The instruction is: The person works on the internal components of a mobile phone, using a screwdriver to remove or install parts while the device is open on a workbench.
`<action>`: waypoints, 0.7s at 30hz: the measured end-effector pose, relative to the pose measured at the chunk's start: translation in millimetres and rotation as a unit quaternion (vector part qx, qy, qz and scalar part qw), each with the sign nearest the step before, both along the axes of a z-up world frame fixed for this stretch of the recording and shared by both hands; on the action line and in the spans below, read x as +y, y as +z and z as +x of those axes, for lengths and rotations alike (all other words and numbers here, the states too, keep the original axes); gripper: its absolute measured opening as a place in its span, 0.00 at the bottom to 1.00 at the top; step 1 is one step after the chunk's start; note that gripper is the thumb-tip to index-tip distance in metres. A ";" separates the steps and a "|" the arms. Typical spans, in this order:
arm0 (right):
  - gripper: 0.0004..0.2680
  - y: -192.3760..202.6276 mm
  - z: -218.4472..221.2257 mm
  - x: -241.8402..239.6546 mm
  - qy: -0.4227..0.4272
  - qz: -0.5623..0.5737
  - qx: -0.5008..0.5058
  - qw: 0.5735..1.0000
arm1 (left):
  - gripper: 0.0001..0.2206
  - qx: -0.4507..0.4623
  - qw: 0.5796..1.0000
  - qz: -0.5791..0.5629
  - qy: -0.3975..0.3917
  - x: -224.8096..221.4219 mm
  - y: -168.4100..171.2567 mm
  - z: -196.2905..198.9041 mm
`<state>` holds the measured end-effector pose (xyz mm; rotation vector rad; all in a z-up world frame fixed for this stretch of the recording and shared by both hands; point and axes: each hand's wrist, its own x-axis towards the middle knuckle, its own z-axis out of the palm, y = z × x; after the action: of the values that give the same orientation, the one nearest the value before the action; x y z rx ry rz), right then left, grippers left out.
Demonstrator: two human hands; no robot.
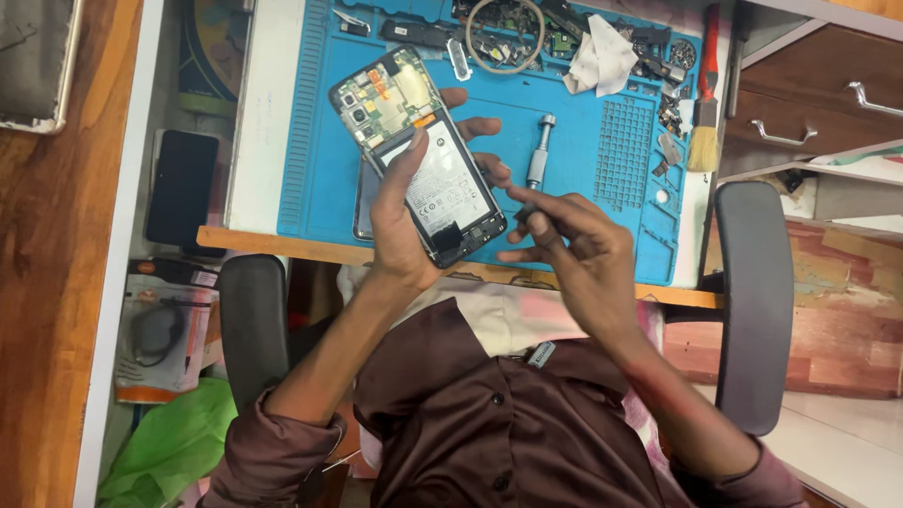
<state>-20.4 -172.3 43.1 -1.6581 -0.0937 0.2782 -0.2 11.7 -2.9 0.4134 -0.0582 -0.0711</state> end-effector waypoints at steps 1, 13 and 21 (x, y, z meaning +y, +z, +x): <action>0.11 -0.9 -3.3 5.5 -0.012 0.006 -0.015 1.000 | 0.25 -0.004 1.000 -0.010 0.006 0.2 0.2 -1.2; 0.10 -11.8 -14.1 24.6 -0.122 0.028 -0.049 0.991 | 0.24 -0.022 0.998 0.004 0.052 8.4 4.4 -3.6; 0.09 -17.7 -15.7 25.2 -0.129 0.038 -0.052 0.989 | 0.24 -0.028 0.998 0.013 0.059 5.8 3.1 -5.8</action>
<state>-36.0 -147.1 25.4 -1.5889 0.0320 -0.0097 -6.0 17.5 0.2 0.4432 -0.0873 0.0557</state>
